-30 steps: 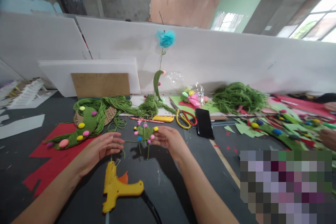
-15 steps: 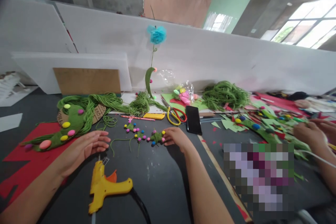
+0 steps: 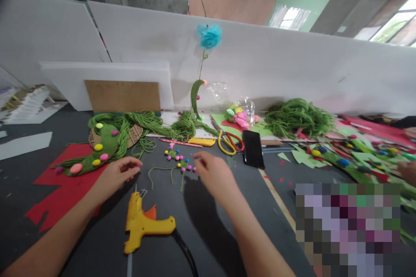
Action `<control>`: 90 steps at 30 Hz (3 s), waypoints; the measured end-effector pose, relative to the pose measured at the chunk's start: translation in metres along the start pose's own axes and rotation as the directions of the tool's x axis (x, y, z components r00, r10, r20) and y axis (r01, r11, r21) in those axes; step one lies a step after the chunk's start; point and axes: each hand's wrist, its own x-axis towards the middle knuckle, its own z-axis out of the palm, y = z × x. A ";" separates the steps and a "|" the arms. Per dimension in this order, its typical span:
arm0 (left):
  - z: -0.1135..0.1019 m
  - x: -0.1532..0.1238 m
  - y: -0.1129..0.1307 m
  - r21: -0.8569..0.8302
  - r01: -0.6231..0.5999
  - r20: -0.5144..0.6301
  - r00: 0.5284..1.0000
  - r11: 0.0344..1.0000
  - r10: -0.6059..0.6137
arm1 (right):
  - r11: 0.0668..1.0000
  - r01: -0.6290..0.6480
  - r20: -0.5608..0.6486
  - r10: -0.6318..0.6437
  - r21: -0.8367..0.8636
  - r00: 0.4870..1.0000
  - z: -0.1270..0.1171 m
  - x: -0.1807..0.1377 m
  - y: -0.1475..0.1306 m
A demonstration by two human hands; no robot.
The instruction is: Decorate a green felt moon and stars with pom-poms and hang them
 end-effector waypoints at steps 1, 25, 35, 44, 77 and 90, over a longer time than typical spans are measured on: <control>0.000 0.000 -0.001 0.026 -0.008 -0.004 1.000 1.000 0.008 | 0.997 0.073 0.087 -0.070 -0.029 0.994 0.010 -0.004 -0.013; 0.020 -0.030 0.027 0.004 -0.072 0.108 0.992 0.997 0.071 | 0.769 0.066 0.105 -0.171 0.635 0.980 0.089 -0.011 -0.034; -0.004 -0.009 0.015 -0.039 -0.110 -0.160 0.982 0.993 0.103 | 0.940 0.342 -0.048 -0.340 0.021 0.939 0.086 0.014 -0.017; 0.007 -0.010 0.014 0.085 -0.112 -0.097 0.988 0.990 0.120 | 0.874 0.432 0.028 -0.437 -0.221 0.899 0.111 0.019 -0.025; 0.004 -0.014 0.018 -0.644 0.249 0.246 0.963 0.723 -0.112 | 0.943 0.277 -0.029 -0.287 -0.184 0.957 0.059 0.044 -0.019; 0.003 -0.015 0.021 -0.642 0.268 0.245 0.959 0.718 -0.139 | 0.808 0.348 0.030 -0.380 -0.476 0.924 0.087 0.064 -0.029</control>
